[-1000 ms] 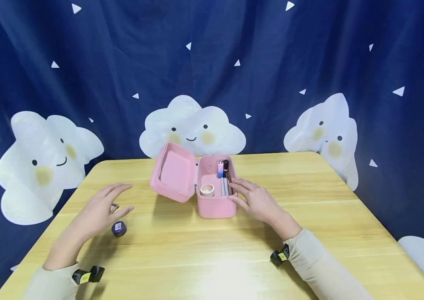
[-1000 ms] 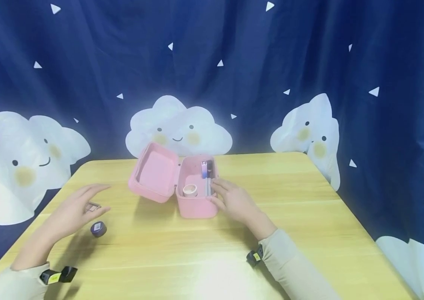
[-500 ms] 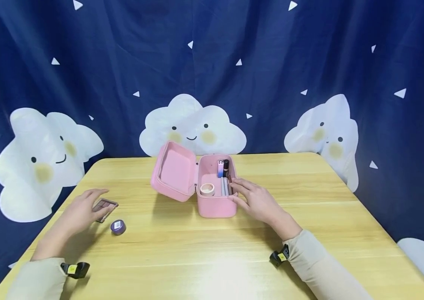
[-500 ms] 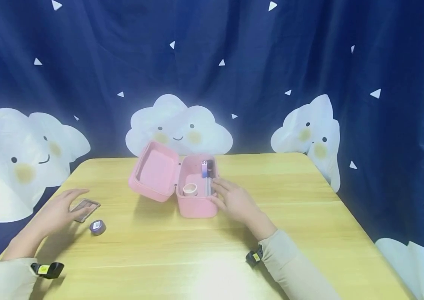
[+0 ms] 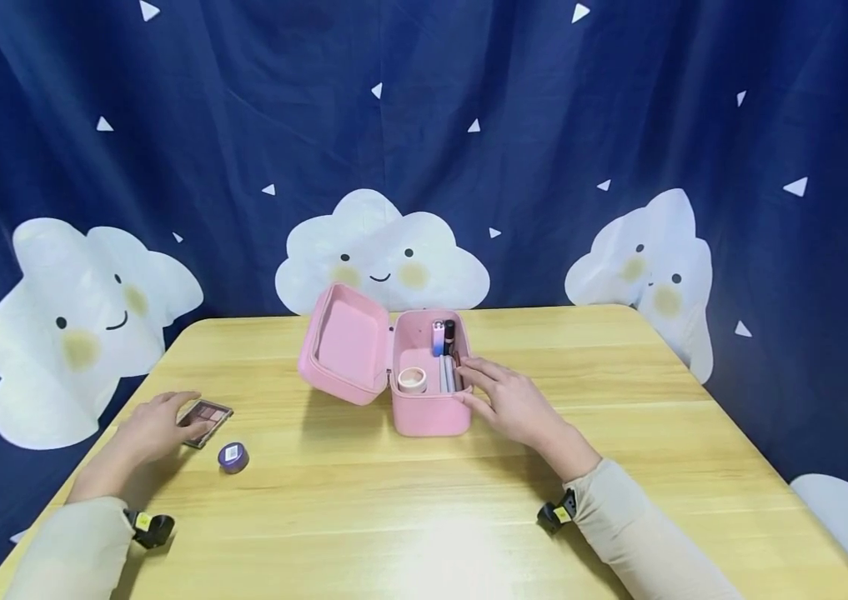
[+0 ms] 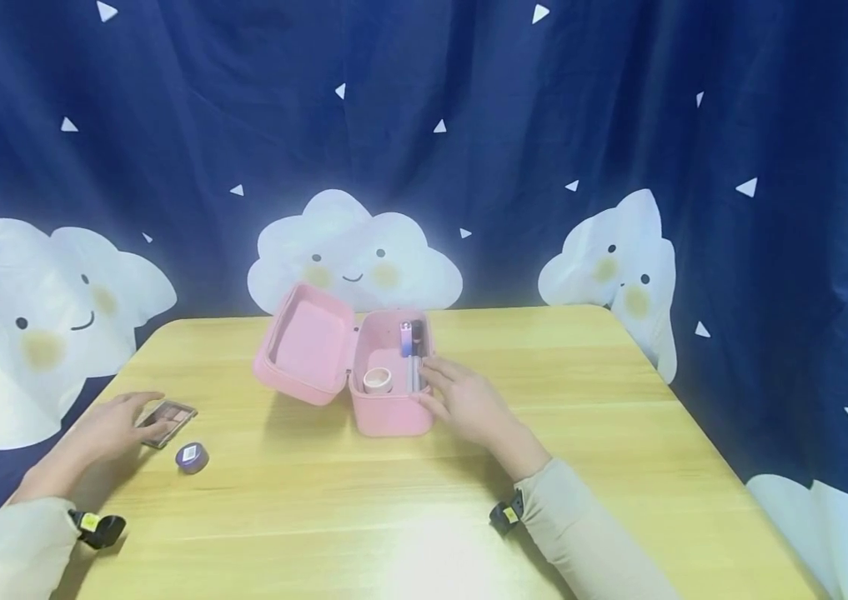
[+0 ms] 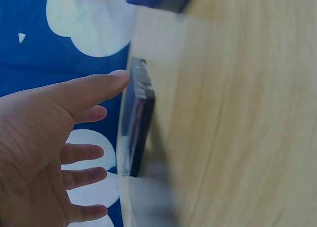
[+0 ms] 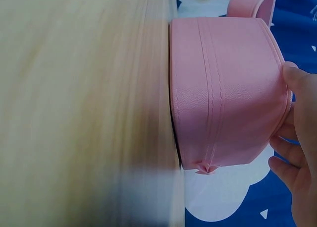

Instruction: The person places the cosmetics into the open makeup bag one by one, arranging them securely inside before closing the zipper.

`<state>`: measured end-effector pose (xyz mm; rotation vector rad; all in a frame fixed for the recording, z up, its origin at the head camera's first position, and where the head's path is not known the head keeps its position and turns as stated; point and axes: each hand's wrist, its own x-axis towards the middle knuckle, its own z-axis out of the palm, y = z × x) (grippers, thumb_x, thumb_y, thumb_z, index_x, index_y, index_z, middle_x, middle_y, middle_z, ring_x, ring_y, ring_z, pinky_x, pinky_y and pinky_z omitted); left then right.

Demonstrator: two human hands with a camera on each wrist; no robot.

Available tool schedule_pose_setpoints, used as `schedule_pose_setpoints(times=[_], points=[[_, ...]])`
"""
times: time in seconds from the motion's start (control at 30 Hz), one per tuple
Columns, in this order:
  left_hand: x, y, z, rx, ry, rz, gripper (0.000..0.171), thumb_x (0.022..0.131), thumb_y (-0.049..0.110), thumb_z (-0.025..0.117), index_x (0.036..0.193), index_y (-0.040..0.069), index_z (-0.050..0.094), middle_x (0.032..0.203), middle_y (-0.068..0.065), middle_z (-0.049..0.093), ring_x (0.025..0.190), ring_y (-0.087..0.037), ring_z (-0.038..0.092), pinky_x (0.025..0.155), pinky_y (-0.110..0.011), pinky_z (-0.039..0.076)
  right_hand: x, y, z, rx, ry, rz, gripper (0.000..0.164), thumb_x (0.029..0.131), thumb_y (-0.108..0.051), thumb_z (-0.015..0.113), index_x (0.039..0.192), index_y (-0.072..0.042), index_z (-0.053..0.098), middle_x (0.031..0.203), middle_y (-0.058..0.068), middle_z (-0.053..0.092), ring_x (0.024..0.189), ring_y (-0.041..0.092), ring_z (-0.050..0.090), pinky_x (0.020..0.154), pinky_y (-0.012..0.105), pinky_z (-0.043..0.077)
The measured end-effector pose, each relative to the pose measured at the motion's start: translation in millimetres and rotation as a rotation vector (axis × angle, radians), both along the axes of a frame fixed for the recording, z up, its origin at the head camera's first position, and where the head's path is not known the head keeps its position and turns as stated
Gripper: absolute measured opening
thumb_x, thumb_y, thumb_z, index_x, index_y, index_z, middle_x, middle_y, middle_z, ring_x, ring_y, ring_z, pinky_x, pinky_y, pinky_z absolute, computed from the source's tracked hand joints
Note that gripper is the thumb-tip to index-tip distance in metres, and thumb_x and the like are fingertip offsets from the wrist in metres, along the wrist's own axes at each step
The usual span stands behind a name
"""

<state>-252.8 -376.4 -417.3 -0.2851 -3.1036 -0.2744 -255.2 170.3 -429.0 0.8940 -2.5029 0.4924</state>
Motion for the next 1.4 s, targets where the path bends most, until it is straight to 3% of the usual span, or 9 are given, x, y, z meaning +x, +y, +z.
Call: schedule_pose_setpoints(times=[0.13,0.27,0.4,0.8,0.97,1.13,1.27,1.4], points=[[-2.7,-3.2,-4.9,0.001,-0.008,-0.005,0.068,0.089,0.044,0.068,0.127,-0.01,0.052,0.12,-0.043,0.05,0.106,-0.063,0.047,0.086,-0.068,0.041,0.2,-0.2,-0.5,0.002,-0.004,0.003,0.05,0.098,-0.044,0.055,0.131,-0.007,0.062,0.138,0.01,0.056,0.123,0.031,0.055,0.101,0.046,0.044],[-3.9,-1.7,-7.7,0.021,-0.021,-0.022,0.072,0.086,0.051,0.069,0.124,-0.009,0.055,0.109,-0.035,0.06,0.096,-0.051,0.058,0.08,-0.062,0.046,0.5,-0.1,-0.6,-0.001,-0.003,0.007,0.051,0.098,-0.045,0.054,0.131,-0.007,0.062,0.137,0.011,0.056,0.123,0.032,0.055,0.1,0.048,0.045],[-4.6,1.0,-9.6,0.037,-0.046,-0.041,0.076,0.083,0.052,0.071,0.124,-0.01,0.055,0.1,-0.027,0.063,0.087,-0.04,0.06,0.076,-0.057,0.047,1.0,-0.2,-0.5,-0.004,-0.001,0.006,0.051,0.098,-0.044,0.055,0.131,-0.007,0.062,0.137,0.011,0.056,0.122,0.032,0.055,0.1,0.049,0.045],[-9.6,2.4,-7.0,0.032,-0.05,-0.04,0.066,0.086,0.032,0.069,0.131,-0.01,0.048,0.103,-0.031,0.057,0.089,-0.039,0.057,0.076,-0.057,0.047,2.5,-0.2,1.4,0.001,0.001,0.004,0.049,0.098,-0.043,0.056,0.13,-0.006,0.062,0.137,0.011,0.057,0.123,0.031,0.055,0.1,0.047,0.045],[-11.2,8.4,6.6,0.042,0.007,-0.056,0.064,0.086,0.03,0.069,0.132,-0.009,0.049,0.11,-0.034,0.056,0.097,-0.044,0.056,0.079,-0.059,0.046,1.5,0.5,1.4,0.006,-0.004,-0.002,0.049,0.098,-0.043,0.055,0.131,-0.007,0.062,0.137,0.01,0.056,0.123,0.031,0.055,0.101,0.046,0.045],[-10.3,21.5,28.8,0.06,0.071,-0.079,0.064,0.086,0.028,0.07,0.134,-0.007,0.048,0.121,-0.035,0.053,0.106,-0.046,0.052,0.083,-0.062,0.043,1.8,0.3,1.3,0.009,-0.011,-0.007,0.05,0.097,-0.044,0.056,0.131,-0.008,0.062,0.137,0.01,0.056,0.123,0.031,0.055,0.101,0.047,0.045],[-8.4,36.4,48.7,0.077,0.129,-0.089,0.062,0.085,0.025,0.071,0.135,-0.005,0.049,0.124,-0.033,0.051,0.105,-0.043,0.052,0.079,-0.062,0.043,2.6,0.1,2.0,0.006,-0.017,-0.011,0.05,0.097,-0.043,0.056,0.132,-0.007,0.062,0.138,0.01,0.056,0.123,0.032,0.055,0.1,0.047,0.045],[-6.6,50.5,67.1,0.083,0.218,-0.139,0.061,0.083,0.022,0.073,0.134,-0.002,0.051,0.122,-0.03,0.053,0.099,-0.041,0.054,0.074,-0.061,0.045,2.4,0.1,2.0,0.002,-0.015,-0.007,0.05,0.097,-0.043,0.056,0.131,-0.007,0.062,0.137,0.01,0.056,0.122,0.032,0.056,0.1,0.047,0.046]])
